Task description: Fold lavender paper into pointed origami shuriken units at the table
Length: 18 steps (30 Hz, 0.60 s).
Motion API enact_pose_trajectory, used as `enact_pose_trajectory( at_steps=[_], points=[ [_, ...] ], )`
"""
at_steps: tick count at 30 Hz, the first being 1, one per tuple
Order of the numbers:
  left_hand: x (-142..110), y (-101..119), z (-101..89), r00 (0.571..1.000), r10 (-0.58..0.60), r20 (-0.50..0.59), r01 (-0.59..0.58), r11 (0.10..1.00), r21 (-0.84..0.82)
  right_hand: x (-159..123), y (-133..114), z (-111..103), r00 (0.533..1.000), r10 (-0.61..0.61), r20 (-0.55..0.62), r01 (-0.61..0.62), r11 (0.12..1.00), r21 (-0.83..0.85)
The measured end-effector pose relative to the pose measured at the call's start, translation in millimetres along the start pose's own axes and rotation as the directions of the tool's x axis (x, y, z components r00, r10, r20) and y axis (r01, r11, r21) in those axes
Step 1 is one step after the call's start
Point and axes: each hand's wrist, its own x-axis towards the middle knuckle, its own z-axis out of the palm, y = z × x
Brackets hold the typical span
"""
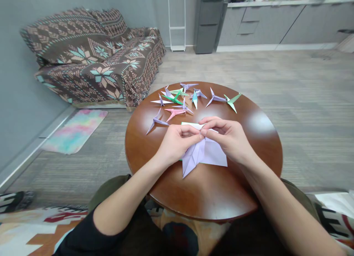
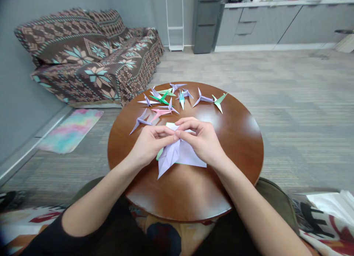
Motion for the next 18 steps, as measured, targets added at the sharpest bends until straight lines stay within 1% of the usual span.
enact_pose_trajectory(
  at_steps=[3, 8, 11, 13, 15, 18],
  points=[
    [0.3, -0.3, 1.5, 1.000, -0.006, 0.010, 0.006, 1.000, -0.005, -0.3, 1.0, 1.7, 0.999, -0.030, -0.034, 0.029, 0.999, -0.030],
    [0.7, -0.3, 2.6, 1.000, -0.008, 0.005, 0.008, 1.000, -0.024, -0.3, 4.3, 2.7, 0.998, -0.011, -0.066, 0.010, 1.000, -0.019],
    [1.7, -1.9, 1.8, 0.999, 0.006, -0.033, -0.007, 0.999, -0.047, 1.1, 4.4, 2.3, 0.994, 0.010, -0.112, -0.009, 1.000, 0.002],
    [3.4, -4.3, 0.3, 0.996, 0.032, -0.083, -0.039, 0.996, -0.080, 2.2, 3.6, 2.3, 0.990, 0.063, -0.125, -0.057, 0.997, 0.048],
    [5.5, -7.2, -1.7, 0.988, 0.067, -0.137, -0.082, 0.991, -0.105, 2.9, 2.2, 2.9, 0.989, 0.122, -0.089, -0.115, 0.991, 0.073],
    [8.3, -10.9, -3.9, 0.977, 0.108, -0.187, -0.128, 0.987, -0.100, 2.3, -0.9, 4.9, 0.988, 0.152, 0.036, -0.152, 0.988, -0.012]
  ],
)
